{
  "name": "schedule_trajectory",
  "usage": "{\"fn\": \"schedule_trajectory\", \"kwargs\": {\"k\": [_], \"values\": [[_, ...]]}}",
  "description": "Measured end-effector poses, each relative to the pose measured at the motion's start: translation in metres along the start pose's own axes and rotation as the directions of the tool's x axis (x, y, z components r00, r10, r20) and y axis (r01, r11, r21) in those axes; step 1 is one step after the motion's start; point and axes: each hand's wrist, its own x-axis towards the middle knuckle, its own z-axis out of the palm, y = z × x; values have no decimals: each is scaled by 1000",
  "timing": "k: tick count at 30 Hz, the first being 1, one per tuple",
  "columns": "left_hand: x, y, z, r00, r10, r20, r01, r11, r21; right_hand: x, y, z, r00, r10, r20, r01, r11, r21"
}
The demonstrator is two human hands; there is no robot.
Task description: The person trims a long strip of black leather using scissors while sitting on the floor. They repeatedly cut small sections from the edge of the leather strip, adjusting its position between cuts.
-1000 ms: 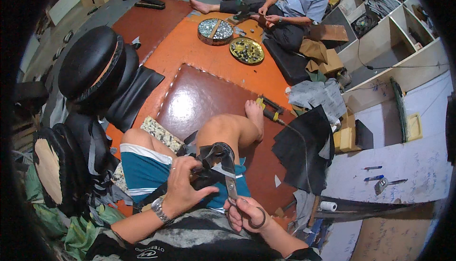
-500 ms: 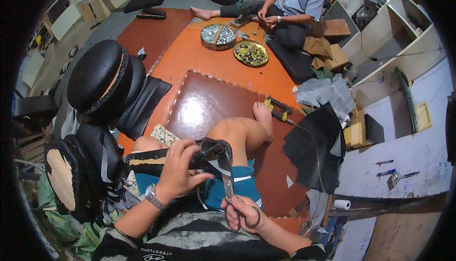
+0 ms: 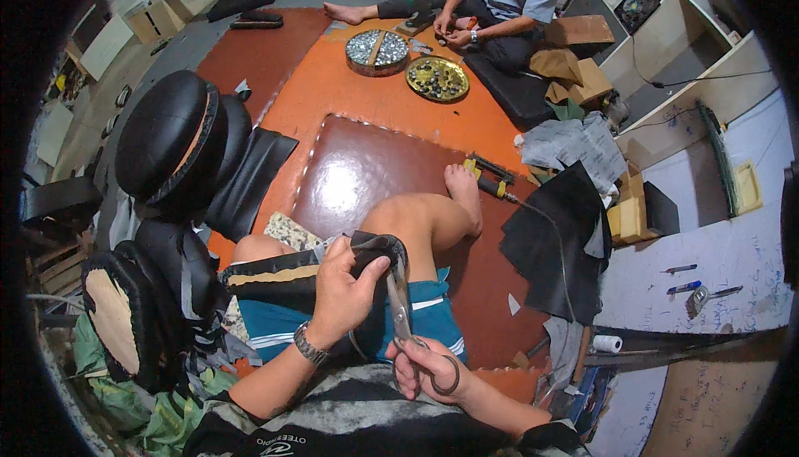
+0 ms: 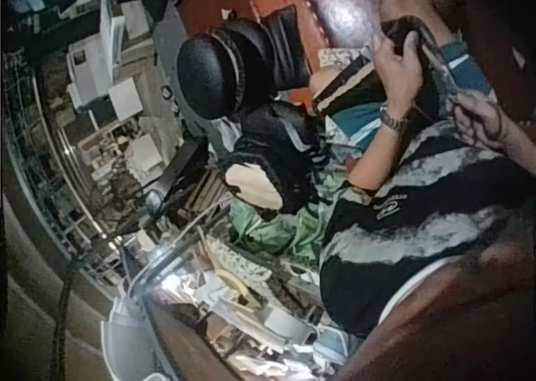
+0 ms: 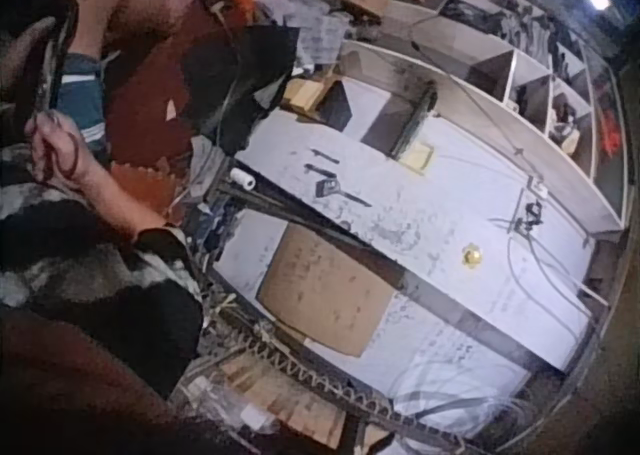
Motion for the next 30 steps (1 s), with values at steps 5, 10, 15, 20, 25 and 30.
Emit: {"fn": "schedule_trajectory", "kwargs": {"k": [5, 10, 15, 20, 25, 30], "values": [[3, -3, 2, 998, -57, 0, 57, 998, -16, 5, 7, 14, 1000, -7, 3, 7, 995, 96], [5, -3, 6, 997, -63, -50, 63, 998, -2, 11, 14, 31, 999, -46, -7, 47, 995, 92], [3, -1, 6, 998, -47, -39, 47, 999, -2, 20, 25, 46, 986, -104, -133, 111, 993, 44], [3, 1, 3, 1000, -12, -21, 13, 1000, 23, 34, 31, 56, 955, -199, -218, 194, 980, -48], [2, 1, 0, 998, 66, 12, -66, 997, 37, 35, 28, 58, 947, -192, -259, 180, 981, -70], [-1, 2, -4, 997, 57, 43, -56, 998, -10, 29, 25, 56, 937, -167, -306, 143, 985, -97]]}}
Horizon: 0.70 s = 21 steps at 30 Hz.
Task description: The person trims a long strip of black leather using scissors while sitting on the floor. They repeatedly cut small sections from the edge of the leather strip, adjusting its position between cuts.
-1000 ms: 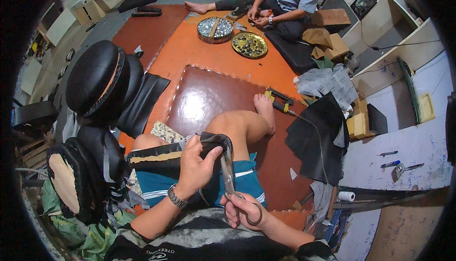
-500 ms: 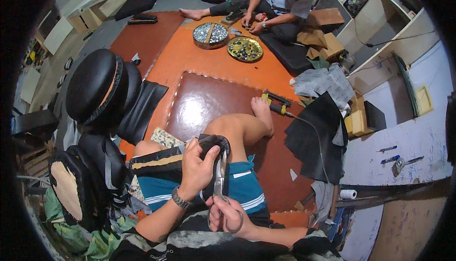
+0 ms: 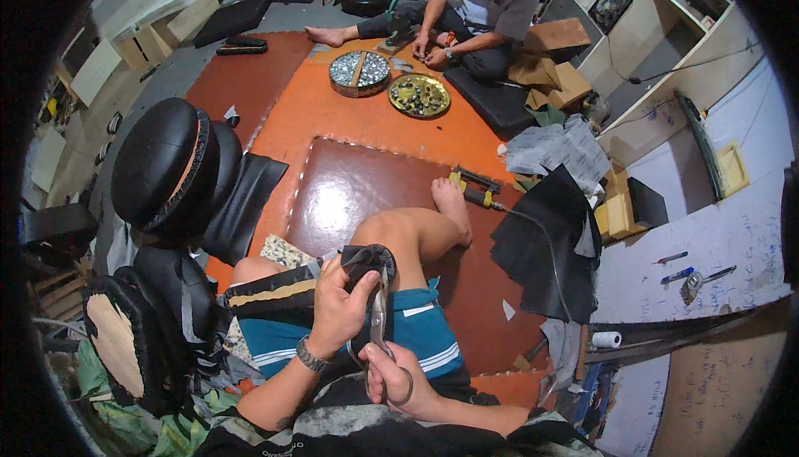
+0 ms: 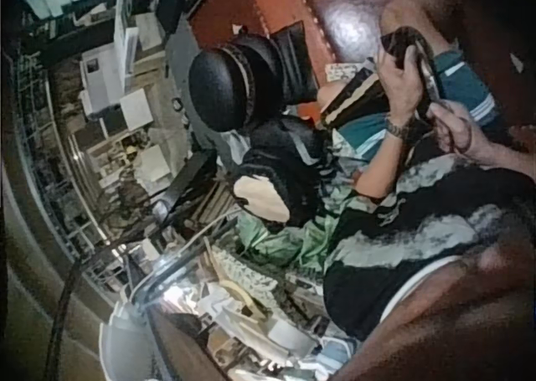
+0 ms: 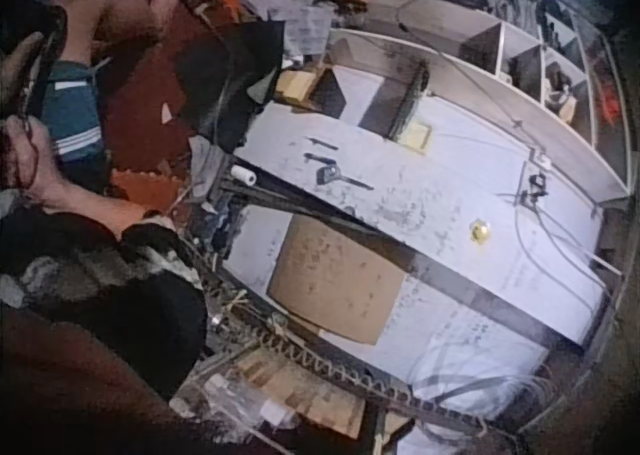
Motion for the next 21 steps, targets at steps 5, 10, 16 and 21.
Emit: {"fn": "schedule_trajectory", "kwargs": {"k": [5, 10, 16, 21], "values": [[0, -4, -2, 1000, 18, 14, -17, 999, -50, -7, -8, -10, 999, 42, -8, -43, 997, -67], [-6, -8, -12, 954, -274, 124, 301, 857, -418, -15, -17, -19, 997, 70, -38, -74, 992, -99], [-4, -12, -31, 965, -166, 202, 228, 912, -341, -20, -34, -47, 965, 212, 152, -207, 977, -54], [-4, -15, -33, 972, -89, 217, 144, 956, -254, -25, -37, -66, 935, 218, 281, -227, 974, 2]]}}
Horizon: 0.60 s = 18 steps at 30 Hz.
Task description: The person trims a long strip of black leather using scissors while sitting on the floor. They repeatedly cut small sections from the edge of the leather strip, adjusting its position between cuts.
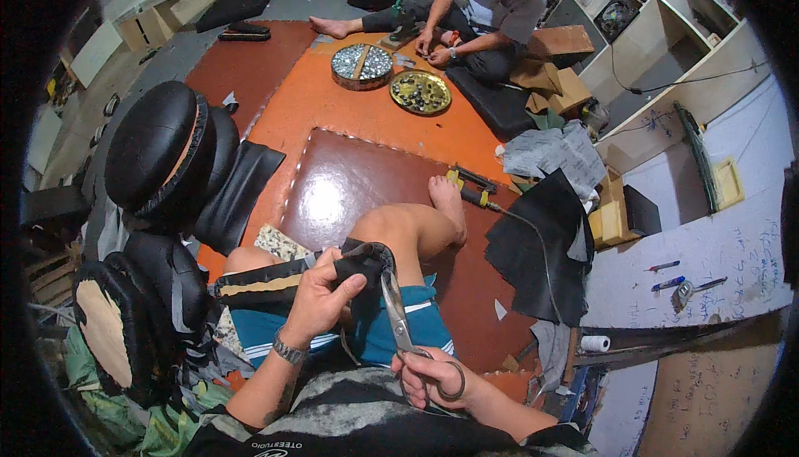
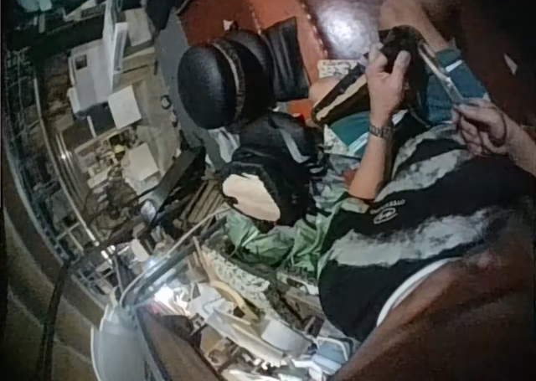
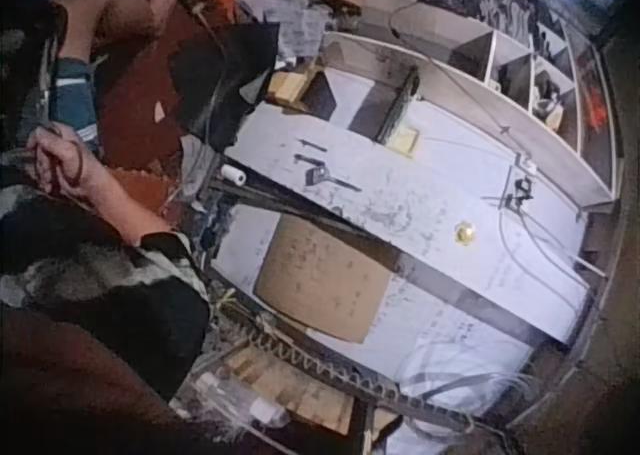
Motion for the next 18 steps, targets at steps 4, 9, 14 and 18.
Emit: {"fn": "schedule_trajectory", "kwargs": {"k": [4, 9, 14, 18], "values": [[-7, -5, 0, 999, 24, 46, -21, 999, -44, 1, -7, -11, 998, 43, 35, -40, 995, -90], [-15, -9, 1, 996, 13, 84, -5, 996, -92, 6, -15, -20, 1000, 25, 0, -25, 996, -87], [-15, -7, -2, 986, 94, 141, -93, 996, -9, 15, -6, -17, 998, -41, -39, 40, 998, -38], [-15, -5, -12, 966, 34, 258, -30, 999, -20, 18, 7, -7, 992, -71, -102, 63, 995, -79]]}}
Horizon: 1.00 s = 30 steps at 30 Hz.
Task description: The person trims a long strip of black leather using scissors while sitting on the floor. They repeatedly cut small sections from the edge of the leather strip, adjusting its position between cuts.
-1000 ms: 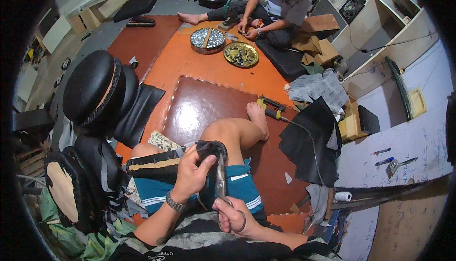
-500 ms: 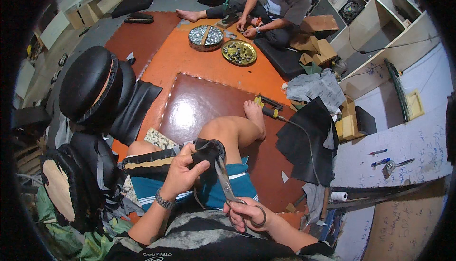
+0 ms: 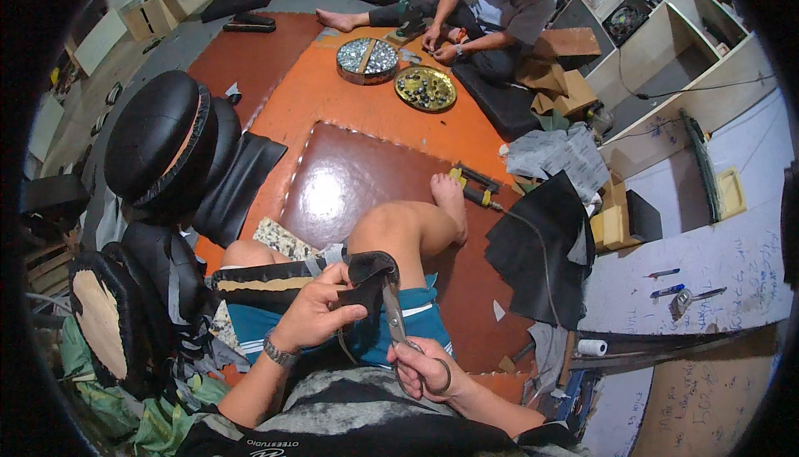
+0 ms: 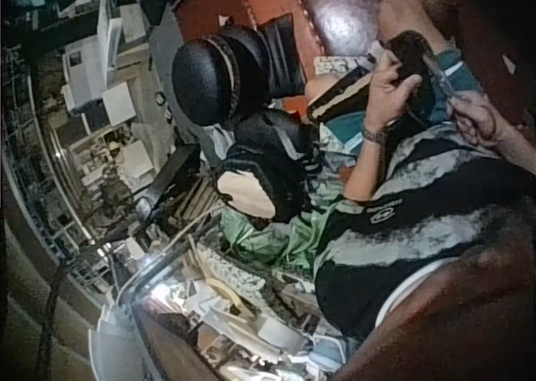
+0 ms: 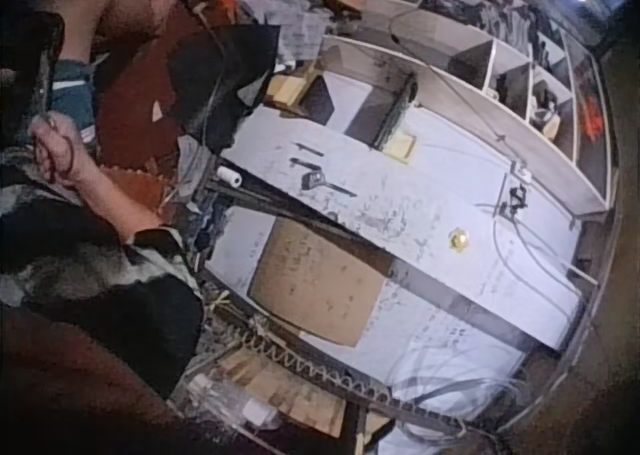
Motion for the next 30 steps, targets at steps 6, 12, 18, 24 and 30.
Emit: {"fn": "schedule_trajectory", "kwargs": {"k": [6, 12, 18, 24, 30], "values": [[-7, 2, -13, 998, -47, 30, 53, 959, -279, -4, -7, -1, 999, 38, -31, -42, 987, -158], [-11, -6, -3, 956, -191, -222, -13, 729, -684, -16, -22, -20, 992, 100, 73, -88, 985, -147], [-7, -14, 8, 908, -207, -365, -142, 666, -732, -16, -23, -28, 983, 108, 146, -102, 994, -49], [-8, -13, 15, 936, -133, -327, -130, 732, -669, -7, -31, -29, 983, 116, 141, -100, 988, -119], [-18, -11, 23, 906, -232, -353, -6, 828, -561, -12, -41, -28, 989, 124, 83, -84, 922, -377]]}}
